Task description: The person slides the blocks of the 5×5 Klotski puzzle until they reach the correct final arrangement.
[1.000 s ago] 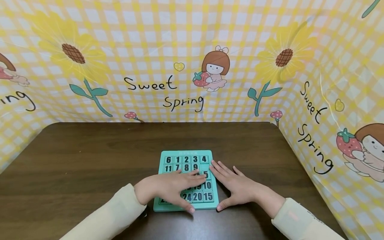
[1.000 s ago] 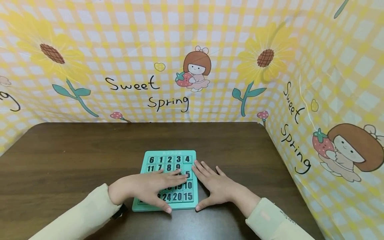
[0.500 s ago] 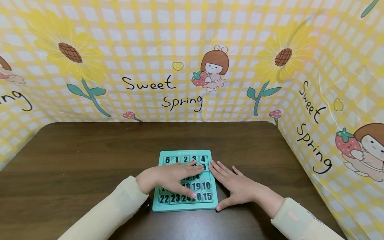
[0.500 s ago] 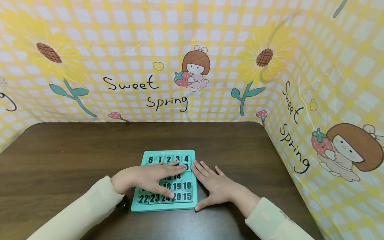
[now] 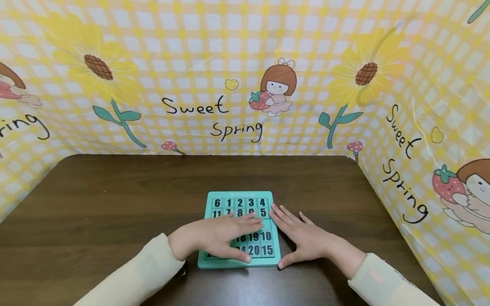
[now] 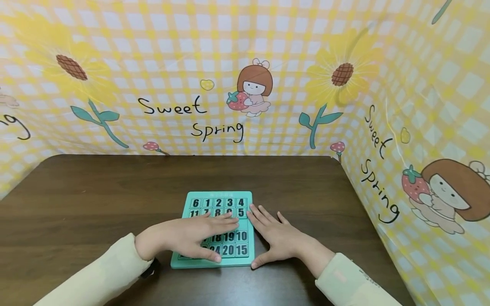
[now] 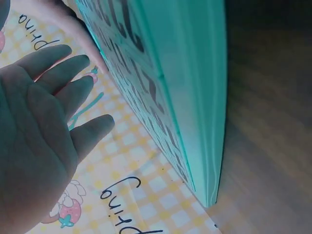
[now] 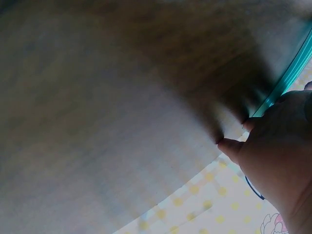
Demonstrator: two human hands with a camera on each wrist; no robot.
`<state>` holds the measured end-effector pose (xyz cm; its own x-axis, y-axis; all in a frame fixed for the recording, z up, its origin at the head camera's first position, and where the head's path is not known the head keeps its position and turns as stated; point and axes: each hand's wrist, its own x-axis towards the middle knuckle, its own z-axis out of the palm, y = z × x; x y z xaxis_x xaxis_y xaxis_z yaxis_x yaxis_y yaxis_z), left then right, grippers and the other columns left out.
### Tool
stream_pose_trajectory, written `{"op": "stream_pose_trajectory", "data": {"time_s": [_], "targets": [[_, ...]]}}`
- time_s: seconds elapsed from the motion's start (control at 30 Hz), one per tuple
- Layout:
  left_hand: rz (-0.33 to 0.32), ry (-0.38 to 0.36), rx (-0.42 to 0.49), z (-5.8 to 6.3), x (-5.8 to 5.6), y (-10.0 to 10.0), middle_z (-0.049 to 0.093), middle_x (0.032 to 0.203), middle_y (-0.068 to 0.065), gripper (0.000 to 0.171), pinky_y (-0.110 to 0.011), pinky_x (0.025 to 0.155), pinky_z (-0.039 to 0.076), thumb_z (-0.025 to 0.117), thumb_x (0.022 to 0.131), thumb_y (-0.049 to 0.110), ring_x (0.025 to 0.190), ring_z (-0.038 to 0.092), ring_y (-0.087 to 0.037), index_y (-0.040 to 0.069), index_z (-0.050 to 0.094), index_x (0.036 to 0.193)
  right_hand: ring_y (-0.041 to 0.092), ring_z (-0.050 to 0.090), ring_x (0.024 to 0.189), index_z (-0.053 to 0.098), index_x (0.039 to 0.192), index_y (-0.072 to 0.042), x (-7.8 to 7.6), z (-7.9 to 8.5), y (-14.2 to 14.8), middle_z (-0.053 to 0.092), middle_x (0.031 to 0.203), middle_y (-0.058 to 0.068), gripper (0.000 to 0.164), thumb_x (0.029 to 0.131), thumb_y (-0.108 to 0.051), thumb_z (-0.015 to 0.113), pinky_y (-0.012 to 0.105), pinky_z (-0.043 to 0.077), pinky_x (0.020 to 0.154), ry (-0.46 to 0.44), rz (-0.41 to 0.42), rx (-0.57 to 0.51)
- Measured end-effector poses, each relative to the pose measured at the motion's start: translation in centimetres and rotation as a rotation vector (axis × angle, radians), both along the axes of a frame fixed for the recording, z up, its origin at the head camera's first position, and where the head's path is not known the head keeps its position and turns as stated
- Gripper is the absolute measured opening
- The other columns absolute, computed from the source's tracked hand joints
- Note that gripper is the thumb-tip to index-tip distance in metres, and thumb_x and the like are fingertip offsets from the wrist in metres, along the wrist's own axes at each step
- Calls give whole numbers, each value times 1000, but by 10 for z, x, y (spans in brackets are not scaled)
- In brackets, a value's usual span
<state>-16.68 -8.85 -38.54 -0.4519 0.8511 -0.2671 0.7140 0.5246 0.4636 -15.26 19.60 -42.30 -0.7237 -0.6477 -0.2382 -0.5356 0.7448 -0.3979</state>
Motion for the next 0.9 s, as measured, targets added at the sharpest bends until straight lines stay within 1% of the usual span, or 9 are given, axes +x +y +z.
{"op": "stream_pose_trajectory", "data": {"time_s": [0.1, 0.17, 0.27, 0.37, 0.47, 0.6, 0.73, 0.9], "targets": [[-31, 35, 6, -2, 3, 2, 24, 165, 6, 76, -60, 121, 21, 53, 96, 58, 156, 12, -17, 19, 30, 158, 27, -4, 157, 2, 162, -20, 0, 0, 1, -8, 169, -2, 123, 73, -77, 66, 72, 10, 116, 4, 1, -1], [-59, 46, 8, -4, 6, 4, 26, 165, 6, 75, -60, 120, 23, 52, 97, 58, 156, 13, -18, 19, 30, 157, 27, -3, 157, 3, 162, -19, 1, -1, 1, -8, 169, -1, 123, 73, -76, 67, 72, 10, 116, 3, 4, -8], [-90, 49, 8, -7, 9, 6, 28, 163, 9, 72, -62, 118, 24, 50, 98, 57, 155, 15, -20, 20, 31, 157, 27, -3, 157, 3, 162, -19, 1, -1, 1, -8, 169, -1, 123, 73, -75, 67, 73, 9, 116, -1, 4, -11], [-101, 48, 2, -9, 9, 7, 29, 163, 10, 71, -63, 118, 25, 49, 98, 59, 155, 15, -20, 22, 32, 157, 26, -4, 157, 2, 162, -20, 0, -1, 0, -9, 169, -2, 123, 74, -76, 66, 72, 9, 116, -4, 4, -7], [-95, 45, -2, -12, 7, 7, 30, 162, 11, 71, -63, 117, 25, 48, 98, 60, 155, 15, -21, 22, 33, 156, 26, -4, 157, 2, 162, -20, 0, -2, 1, -9, 169, -2, 123, 74, -77, 66, 73, 9, 115, -4, 4, -7], [-58, 41, -15, -13, -1, 7, 28, 163, 12, 72, -63, 119, 22, 49, 97, 60, 156, 12, -22, 23, 33, 156, 26, -5, 157, 2, 162, -20, -1, -2, 1, -9, 169, -3, 122, 74, -77, 65, 73, 9, 116, -13, 3, -7], [-28, 62, -30, -11, -8, 9, 28, 162, 12, 73, -62, 120, 20, 50, 96, 61, 156, 11, -20, 22, 35, 156, 26, -5, 157, 2, 162, -20, -1, 0, 0, -9, 169, -3, 122, 74, -77, 65, 72, 9, 116, -18, 1, -3], [-14, 73, -40, -10, -10, 11, 30, 162, 12, 72, -60, 121, 19, 49, 97, 61, 156, 10, -18, 22, 36, 155, 26, -5, 157, 3, 162, -20, -1, 0, 0, -9, 169, -3, 122, 74, -78, 65, 72, 9, 116, -19, 0, -4]]}}
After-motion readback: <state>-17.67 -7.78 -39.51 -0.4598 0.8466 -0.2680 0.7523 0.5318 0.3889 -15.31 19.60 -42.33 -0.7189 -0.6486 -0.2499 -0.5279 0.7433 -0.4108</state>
